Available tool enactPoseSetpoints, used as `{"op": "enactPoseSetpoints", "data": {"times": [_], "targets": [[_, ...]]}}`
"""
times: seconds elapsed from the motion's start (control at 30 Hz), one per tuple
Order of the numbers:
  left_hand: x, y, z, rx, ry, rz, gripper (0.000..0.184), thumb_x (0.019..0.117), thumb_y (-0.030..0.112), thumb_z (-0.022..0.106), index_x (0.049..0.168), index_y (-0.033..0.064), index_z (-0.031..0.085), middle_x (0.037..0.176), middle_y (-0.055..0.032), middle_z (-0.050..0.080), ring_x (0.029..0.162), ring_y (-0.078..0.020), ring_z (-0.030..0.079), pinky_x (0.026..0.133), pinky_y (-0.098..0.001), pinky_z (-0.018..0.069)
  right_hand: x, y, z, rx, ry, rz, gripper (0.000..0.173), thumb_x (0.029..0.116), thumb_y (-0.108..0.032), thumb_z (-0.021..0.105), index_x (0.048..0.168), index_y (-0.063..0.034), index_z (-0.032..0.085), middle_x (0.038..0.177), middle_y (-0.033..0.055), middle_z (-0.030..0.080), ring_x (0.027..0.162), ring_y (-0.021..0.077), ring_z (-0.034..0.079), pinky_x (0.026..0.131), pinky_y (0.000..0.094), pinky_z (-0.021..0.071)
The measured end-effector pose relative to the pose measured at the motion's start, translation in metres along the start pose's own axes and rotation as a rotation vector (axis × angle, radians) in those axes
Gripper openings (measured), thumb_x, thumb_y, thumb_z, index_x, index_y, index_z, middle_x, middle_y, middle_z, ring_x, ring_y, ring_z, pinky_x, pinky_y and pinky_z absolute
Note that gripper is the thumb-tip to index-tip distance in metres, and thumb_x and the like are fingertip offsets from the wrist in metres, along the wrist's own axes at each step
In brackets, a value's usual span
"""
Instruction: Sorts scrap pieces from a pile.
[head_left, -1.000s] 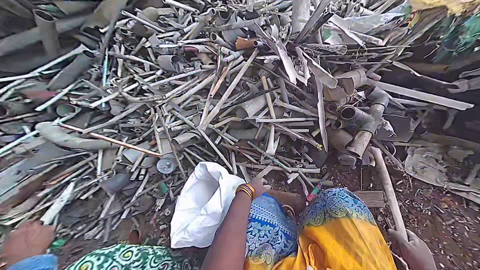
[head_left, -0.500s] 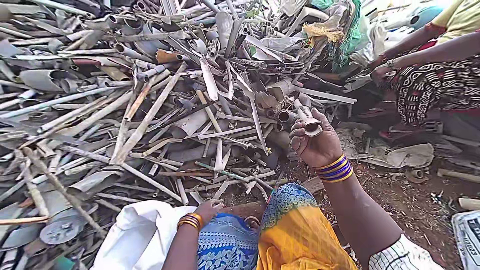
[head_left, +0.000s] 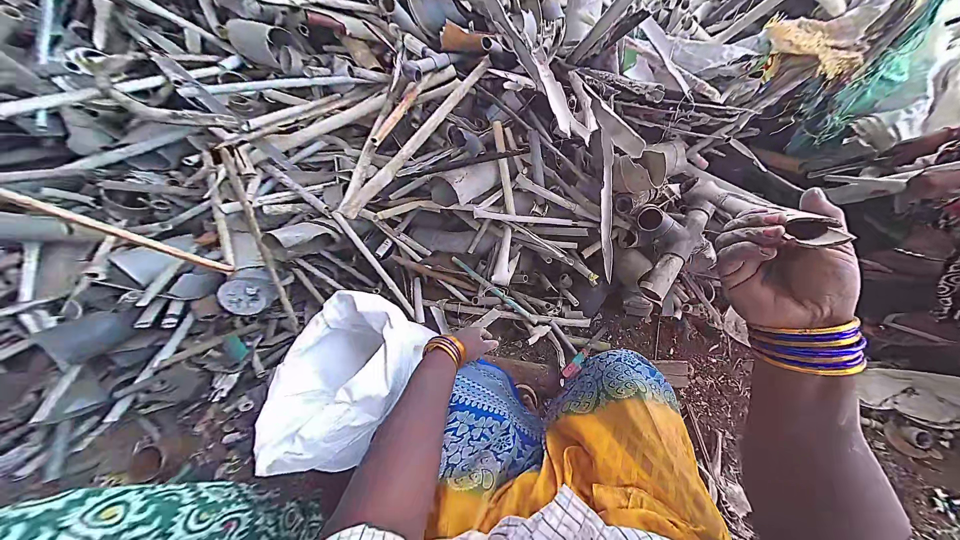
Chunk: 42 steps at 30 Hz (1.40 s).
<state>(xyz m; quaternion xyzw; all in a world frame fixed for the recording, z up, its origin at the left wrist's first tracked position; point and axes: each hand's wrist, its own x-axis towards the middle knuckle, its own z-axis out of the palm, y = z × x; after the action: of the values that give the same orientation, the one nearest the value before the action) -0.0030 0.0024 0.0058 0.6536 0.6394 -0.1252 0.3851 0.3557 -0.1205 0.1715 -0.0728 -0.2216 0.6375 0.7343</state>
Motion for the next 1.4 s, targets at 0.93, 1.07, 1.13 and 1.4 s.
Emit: {"op": "enactPoseSetpoints", "data": {"times": [0.93,1.07,1.13,1.4], "targets": [[-0.005,-0.009,0.003,-0.025,0.094,0.015,0.042,0.1115,0.025,0.047,0.146,0.0012,0.052,0.138,-0.0284,0.059,0.124,-0.0403,0.062,0.109,-0.0543,0.0436,-0.098,0.043,-0.24,-1.543,0.933,-0.407,0.031,0.0969,-0.016,0.06,0.118,0.0033,0.05,0.074,0.0046,0.056,0.057,0.0124,0.058,0.057,0.0306,0.055],[0.003,-0.012,0.004,-0.034,0.077,-0.011,0.043,0.1111,0.026,0.048,0.147,0.0023,0.051,0.139,-0.027,0.059,0.123,-0.0382,0.063,0.108,-0.0519,0.0453,-0.18,0.054,-0.341,-1.863,0.93,1.121,0.059,0.101,-0.028,0.06,0.144,0.0084,0.044,0.136,0.0292,0.059,0.129,0.04,0.059,0.108,0.057,0.0445],[0.007,-0.011,0.003,-0.02,0.065,-0.027,0.044,0.1108,0.029,0.049,0.147,0.0035,0.051,0.138,-0.0259,0.06,0.123,-0.0375,0.063,0.108,-0.0515,0.0456,-0.188,0.054,-0.35,-1.872,0.876,1.318,0.054,0.0961,-0.03,0.066,0.137,0.003,0.054,0.135,0.0263,0.061,0.128,0.0394,0.059,0.104,0.0598,0.0468],[0.004,-0.006,0.001,-0.027,0.084,-0.041,0.044,0.1107,0.026,0.049,0.147,0.0022,0.05,0.136,-0.0285,0.06,0.121,-0.041,0.063,0.106,-0.0549,0.0446,-0.127,-0.006,-0.24,-1.968,1.037,-0.215,0.051,0.0959,-0.039,0.07,0.106,0.0102,0.06,0.08,0.02,0.061,0.072,0.029,0.06,0.072,0.0485,0.0487]]}}
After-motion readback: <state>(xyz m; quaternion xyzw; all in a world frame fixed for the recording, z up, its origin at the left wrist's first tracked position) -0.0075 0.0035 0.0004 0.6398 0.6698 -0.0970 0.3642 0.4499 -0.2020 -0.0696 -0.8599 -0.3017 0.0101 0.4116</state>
